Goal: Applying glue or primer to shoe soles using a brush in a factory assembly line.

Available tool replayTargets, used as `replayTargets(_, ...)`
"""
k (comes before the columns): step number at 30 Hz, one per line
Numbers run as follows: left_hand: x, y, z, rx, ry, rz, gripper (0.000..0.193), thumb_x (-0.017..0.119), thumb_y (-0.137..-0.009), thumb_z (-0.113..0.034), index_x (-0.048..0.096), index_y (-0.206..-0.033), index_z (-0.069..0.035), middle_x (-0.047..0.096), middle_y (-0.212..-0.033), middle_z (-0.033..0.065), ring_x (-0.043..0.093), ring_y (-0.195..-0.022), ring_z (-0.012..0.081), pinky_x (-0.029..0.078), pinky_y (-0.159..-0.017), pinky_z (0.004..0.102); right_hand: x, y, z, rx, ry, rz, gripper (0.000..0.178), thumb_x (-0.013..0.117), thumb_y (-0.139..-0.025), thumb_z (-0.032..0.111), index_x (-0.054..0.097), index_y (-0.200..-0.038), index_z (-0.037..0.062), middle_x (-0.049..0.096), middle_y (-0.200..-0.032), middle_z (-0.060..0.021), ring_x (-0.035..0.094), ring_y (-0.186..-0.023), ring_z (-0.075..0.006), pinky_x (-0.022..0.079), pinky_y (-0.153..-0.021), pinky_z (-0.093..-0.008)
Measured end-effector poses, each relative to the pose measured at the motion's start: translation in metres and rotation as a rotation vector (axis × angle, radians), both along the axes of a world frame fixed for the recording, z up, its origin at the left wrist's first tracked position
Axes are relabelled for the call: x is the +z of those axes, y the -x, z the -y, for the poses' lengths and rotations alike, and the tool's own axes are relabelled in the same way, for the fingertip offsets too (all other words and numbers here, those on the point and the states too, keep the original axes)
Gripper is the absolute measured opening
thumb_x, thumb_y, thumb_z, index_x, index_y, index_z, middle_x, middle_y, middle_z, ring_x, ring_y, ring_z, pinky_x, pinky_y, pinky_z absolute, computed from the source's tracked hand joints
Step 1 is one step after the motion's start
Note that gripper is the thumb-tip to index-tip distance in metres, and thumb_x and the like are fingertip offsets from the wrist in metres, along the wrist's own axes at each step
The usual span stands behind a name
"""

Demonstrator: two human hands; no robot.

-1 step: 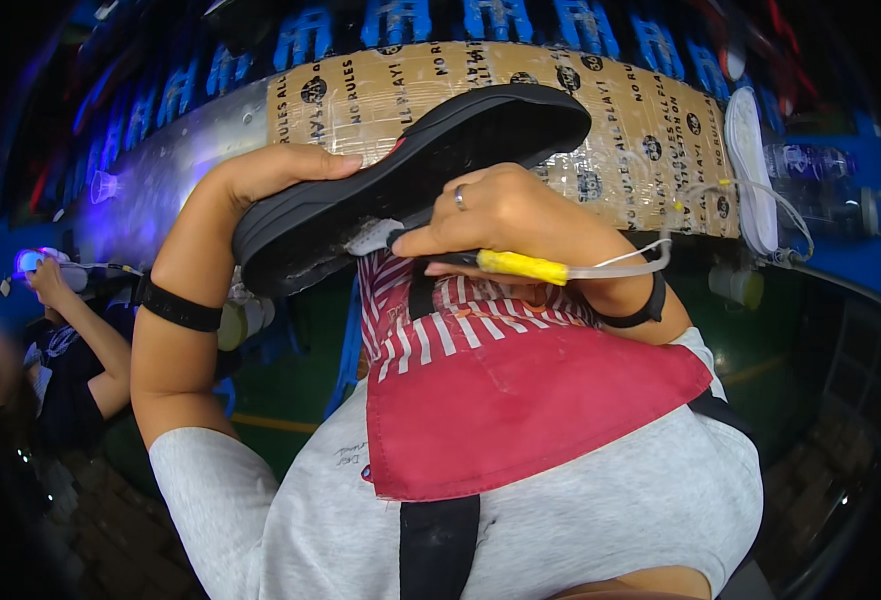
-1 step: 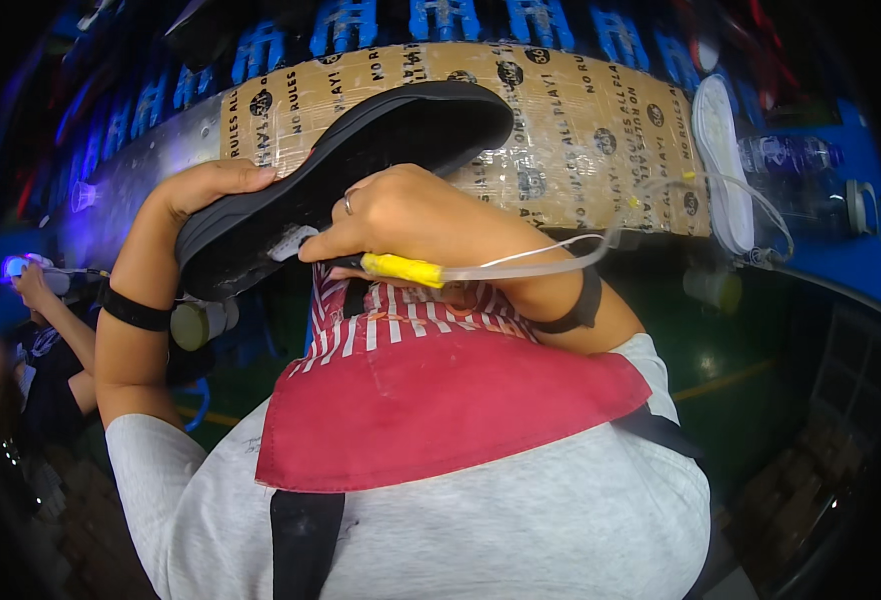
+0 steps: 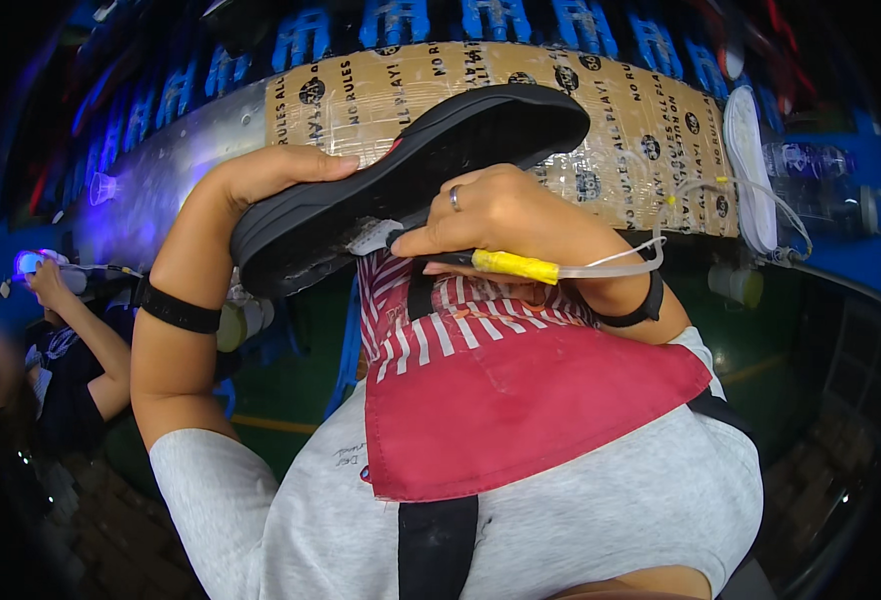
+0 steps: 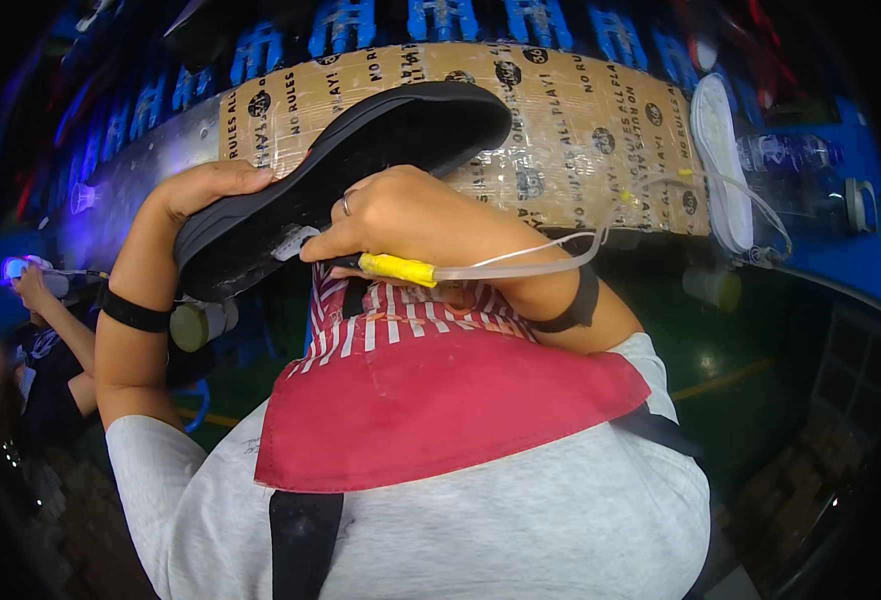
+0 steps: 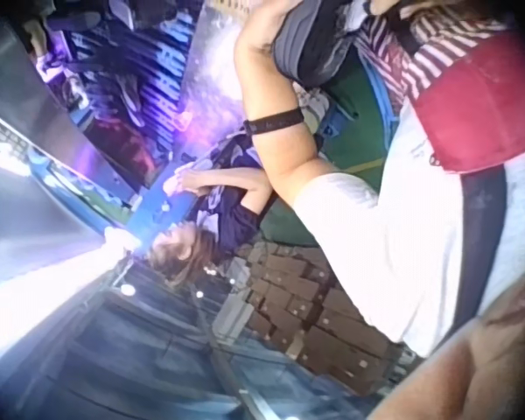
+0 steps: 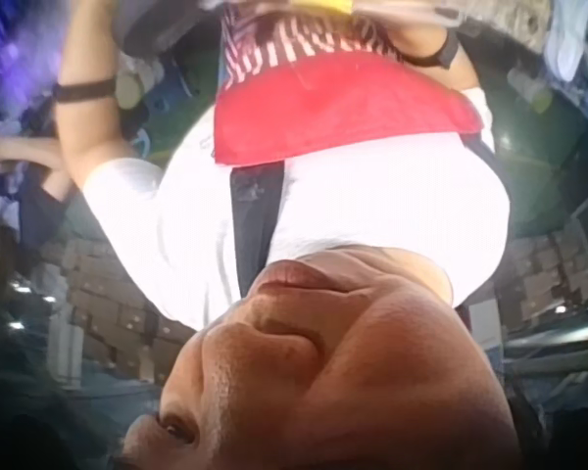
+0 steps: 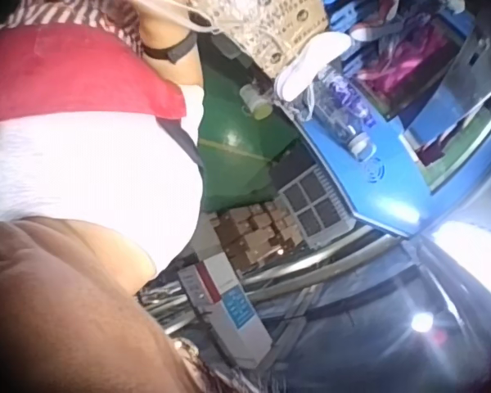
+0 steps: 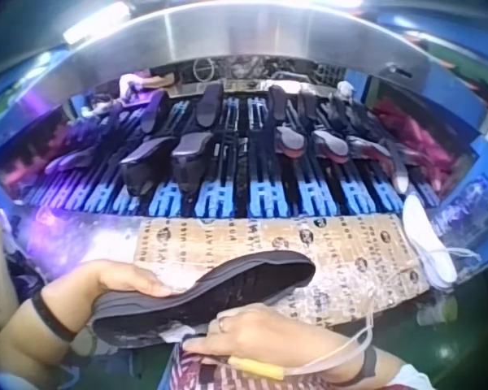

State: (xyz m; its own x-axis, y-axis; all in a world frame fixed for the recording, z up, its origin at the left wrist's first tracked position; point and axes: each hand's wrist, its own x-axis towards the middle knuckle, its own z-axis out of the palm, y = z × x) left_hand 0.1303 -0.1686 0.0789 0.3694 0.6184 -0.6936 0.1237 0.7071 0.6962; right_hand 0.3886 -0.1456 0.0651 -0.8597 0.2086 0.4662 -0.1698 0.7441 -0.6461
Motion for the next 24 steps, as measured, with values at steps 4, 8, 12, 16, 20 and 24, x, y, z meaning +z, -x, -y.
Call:
replayTargets(4, 0.002, 0.01, 0.0, -0.027, 0.051, 0.006, 0.046, 0.065, -0.08, -0.03, 0.057, -0.112, 0.002, 0.062, -0.105, 0.0124, 0.062, -0.087, 0.0161, 0.049, -0.078, 0.0278, 0.004, -0.013, -0.006, 0.069, -0.005, 0.164, 0.028, 0.07, -0.064, 0.007, 0.067, -0.093, 0.0095, 0.058, -0.066, -0.008, 0.057, -0.061, -0.0231, 0.047, -0.055, -0.0305)
replayTargets(8, 0.005, 0.015, 0.007, 0.062, 0.052, 0.045, 0.043, 0.063, -0.081, -0.027, 0.057, -0.112, 0.002, 0.062, -0.105, 0.0131, 0.062, -0.087, 0.017, 0.049, -0.079, 0.028, 0.006, -0.015, -0.009, -0.011, 0.037, 0.093, 0.028, 0.071, -0.066, 0.008, 0.068, -0.093, 0.01, 0.058, -0.064, -0.0081, 0.057, -0.06, -0.0234, 0.046, -0.055, -0.0311)
replayTargets(12, -0.007, 0.014, 0.019, 0.382, 0.087, 0.218, 0.042, 0.059, -0.084, -0.024, 0.053, -0.115, 0.003, 0.062, -0.104, 0.0148, 0.064, -0.086, 0.0212, 0.05, -0.081, 0.0315, -0.003, -0.025, -0.015, -0.039, 0.009, 0.139, 0.024, 0.069, -0.072, 0.011, 0.067, -0.095, 0.0104, 0.063, -0.071, -0.0118, 0.06, -0.061, -0.0258, 0.047, -0.055, -0.0325)
replayTargets(16, -0.033, 0.01, 0.03, 0.599, 0.017, 0.396, 0.042, 0.05, -0.089, -0.026, 0.047, -0.121, 0.003, 0.06, -0.109, 0.0164, 0.062, -0.094, 0.0253, 0.049, -0.085, 0.0373, 0.005, -0.03, -0.02, -0.087, 0.14, -0.053, 0.026, 0.072, -0.071, 0.01, 0.067, -0.096, 0.0067, 0.063, -0.067, -0.0099, 0.058, -0.055, -0.0205, 0.042, -0.05, -0.029)
replayTargets(20, -0.063, 0.003, 0.025, 0.698, -0.383, 0.815, 0.046, 0.031, -0.095, -0.035, 0.042, -0.127, -0.003, 0.048, -0.126, 0.016, 0.049, -0.114, 0.0273, 0.04, -0.096, 0.0433, 0.009, -0.029, -0.023, -0.251, 0.175, -0.067, 0.027, 0.072, -0.072, 0.016, 0.067, -0.097, 0.0086, 0.063, -0.072, -0.0102, 0.057, -0.058, -0.0223, 0.043, -0.054, -0.0289)
replayTargets(24, -0.068, -0.002, 0.031, 0.575, -0.791, 1.013, 0.057, 0.04, -0.089, -0.043, 0.033, -0.134, -0.01, 0.025, -0.141, 0.0185, 0.02, -0.13, 0.0414, 0.017, -0.099, 0.0649, 0.008, -0.029, -0.025, -0.301, 0.178, -0.107, 0.028, 0.073, -0.071, 0.012, 0.067, -0.097, 0.0063, 0.064, -0.072, -0.0098, 0.058, -0.058, -0.0181, 0.043, -0.054, -0.0264)
